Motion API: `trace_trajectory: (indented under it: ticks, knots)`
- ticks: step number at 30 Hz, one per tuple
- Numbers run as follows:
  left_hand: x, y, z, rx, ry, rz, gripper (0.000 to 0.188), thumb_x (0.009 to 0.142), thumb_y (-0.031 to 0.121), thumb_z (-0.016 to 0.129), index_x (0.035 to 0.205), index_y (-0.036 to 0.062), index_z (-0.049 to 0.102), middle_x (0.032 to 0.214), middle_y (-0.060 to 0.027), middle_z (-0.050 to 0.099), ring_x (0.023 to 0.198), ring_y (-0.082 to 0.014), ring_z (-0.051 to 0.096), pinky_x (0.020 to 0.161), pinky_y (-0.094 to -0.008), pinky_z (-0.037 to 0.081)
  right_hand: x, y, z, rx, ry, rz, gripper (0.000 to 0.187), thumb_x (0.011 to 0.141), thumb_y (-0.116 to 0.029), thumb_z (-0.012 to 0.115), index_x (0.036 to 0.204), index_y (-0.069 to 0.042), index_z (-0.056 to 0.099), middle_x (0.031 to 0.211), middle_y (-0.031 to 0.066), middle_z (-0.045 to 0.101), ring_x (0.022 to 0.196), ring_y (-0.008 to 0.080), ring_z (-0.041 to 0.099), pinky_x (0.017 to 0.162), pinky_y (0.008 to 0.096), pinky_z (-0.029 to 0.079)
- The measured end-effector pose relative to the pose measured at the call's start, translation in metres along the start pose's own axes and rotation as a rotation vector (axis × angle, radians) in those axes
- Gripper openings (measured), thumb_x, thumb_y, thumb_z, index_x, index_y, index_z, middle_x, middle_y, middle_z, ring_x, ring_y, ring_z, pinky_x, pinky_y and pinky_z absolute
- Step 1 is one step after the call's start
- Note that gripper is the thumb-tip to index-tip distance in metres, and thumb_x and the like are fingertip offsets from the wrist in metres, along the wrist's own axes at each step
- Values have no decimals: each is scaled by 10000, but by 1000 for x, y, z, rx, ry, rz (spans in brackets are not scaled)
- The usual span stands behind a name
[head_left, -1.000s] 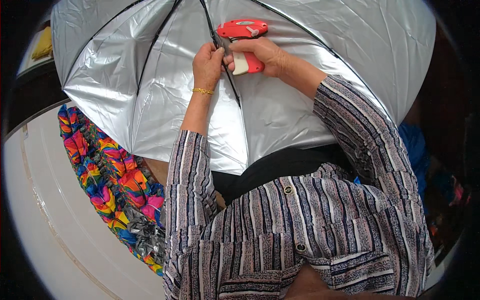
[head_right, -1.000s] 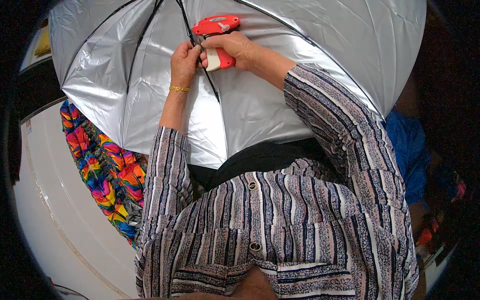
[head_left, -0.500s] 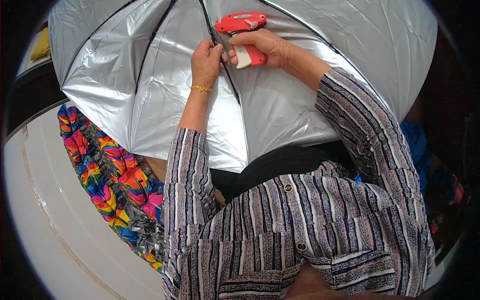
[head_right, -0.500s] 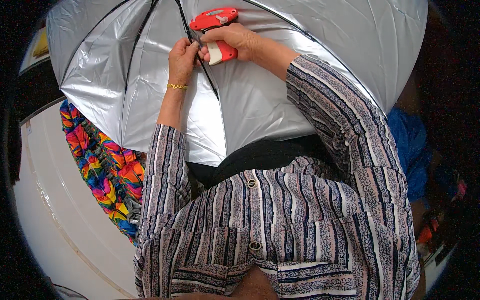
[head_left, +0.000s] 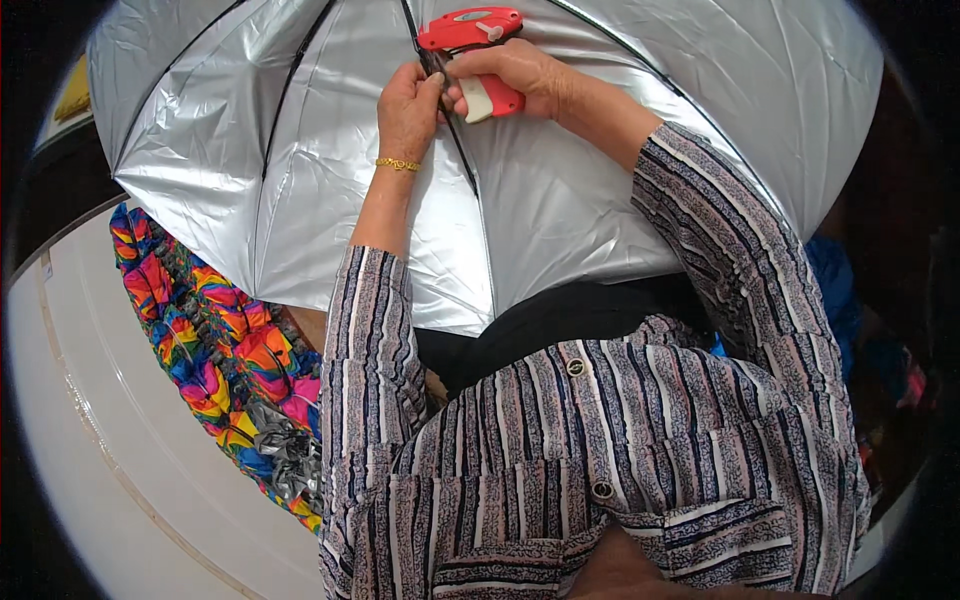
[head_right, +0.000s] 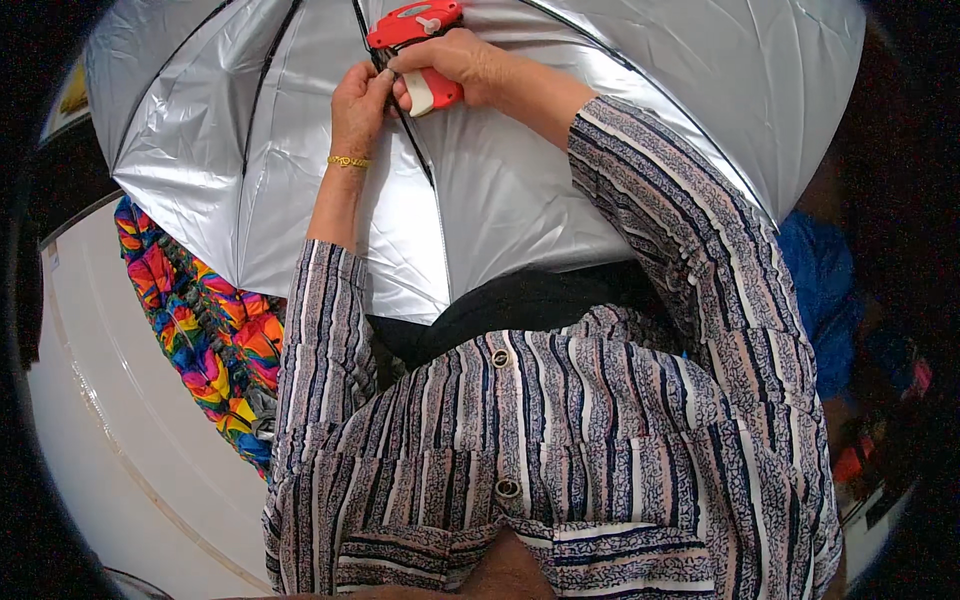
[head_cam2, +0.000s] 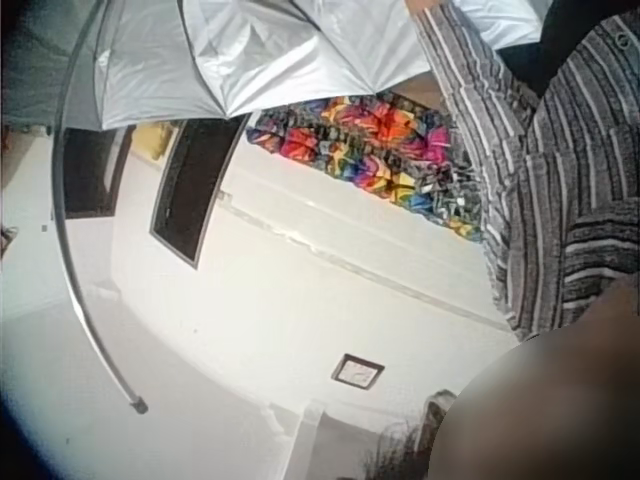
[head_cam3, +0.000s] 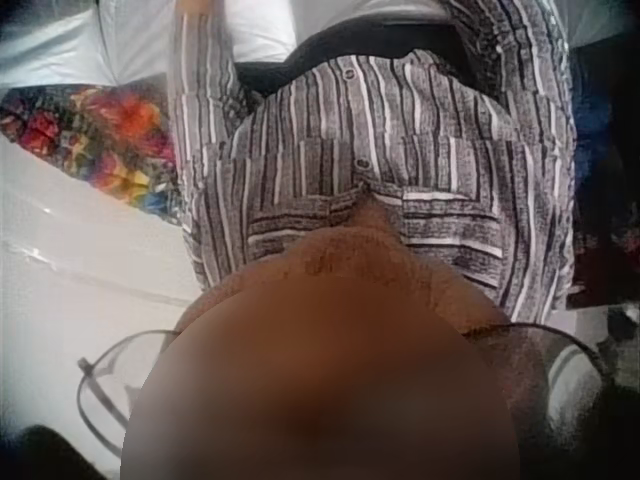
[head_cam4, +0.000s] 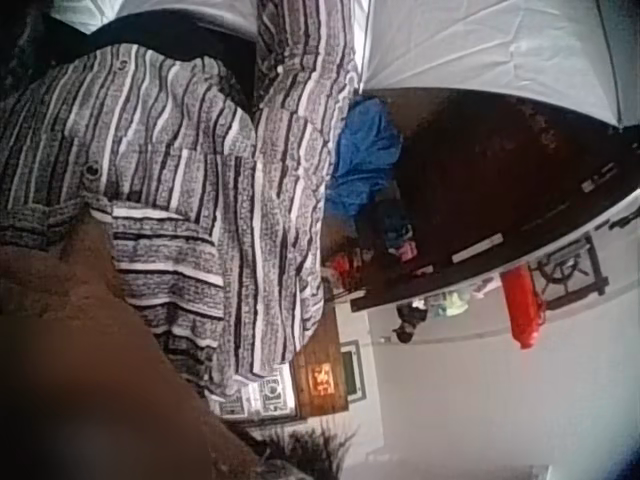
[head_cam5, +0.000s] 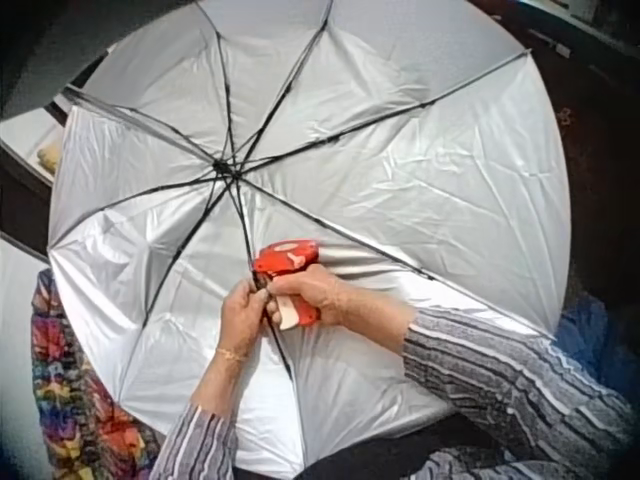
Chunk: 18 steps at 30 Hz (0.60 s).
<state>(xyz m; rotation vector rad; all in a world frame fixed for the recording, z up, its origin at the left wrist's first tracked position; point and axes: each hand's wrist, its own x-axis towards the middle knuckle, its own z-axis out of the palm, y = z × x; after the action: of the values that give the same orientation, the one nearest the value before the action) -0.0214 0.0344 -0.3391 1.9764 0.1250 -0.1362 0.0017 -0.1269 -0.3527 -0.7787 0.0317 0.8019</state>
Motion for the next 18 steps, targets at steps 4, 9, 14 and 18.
trace_trajectory:
  ticks: [4, 9, 14, 18]
  knots:
    - [4, 2, 4, -11, -28, 34, 104, 850, 110, 536, 821, 12, 518, 632, -33, 557, 506, -92, 498, 447, -230, 412, -7, -3, 1, -97, 70, -51, 131, 769, -136, 607, 828, -22, 579, 685, 70, 601, 553, 147, 593, 510, 274, 500]
    - [4, -1, 1, -6, -30, 30, 106, 850, 113, 538, 821, 13, 519, 628, -33, 559, 512, -93, 502, 451, -230, 415, -6, 1, 5, -136, 104, -90, 127, 752, -157, 625, 764, -40, 576, 650, 54, 579, 508, 128, 561, 446, 274, 465]
    - [4, 0, 2, -3, -33, 23, 109, 851, 116, 539, 819, 14, 520, 619, -33, 562, 508, -94, 504, 449, -229, 415, -8, 1, 6, -192, 138, -41, 124, 752, -158, 623, 758, -43, 576, 646, 52, 577, 501, 130, 558, 439, 282, 464]
    - [4, -2, 1, -11, -32, 19, 112, 850, 120, 542, 824, 12, 527, 615, -33, 564, 502, -94, 508, 448, -228, 417, -8, 2, 3, -195, 125, -47, 138, 757, -152, 628, 806, -34, 576, 670, 67, 593, 537, 151, 584, 480, 296, 492]
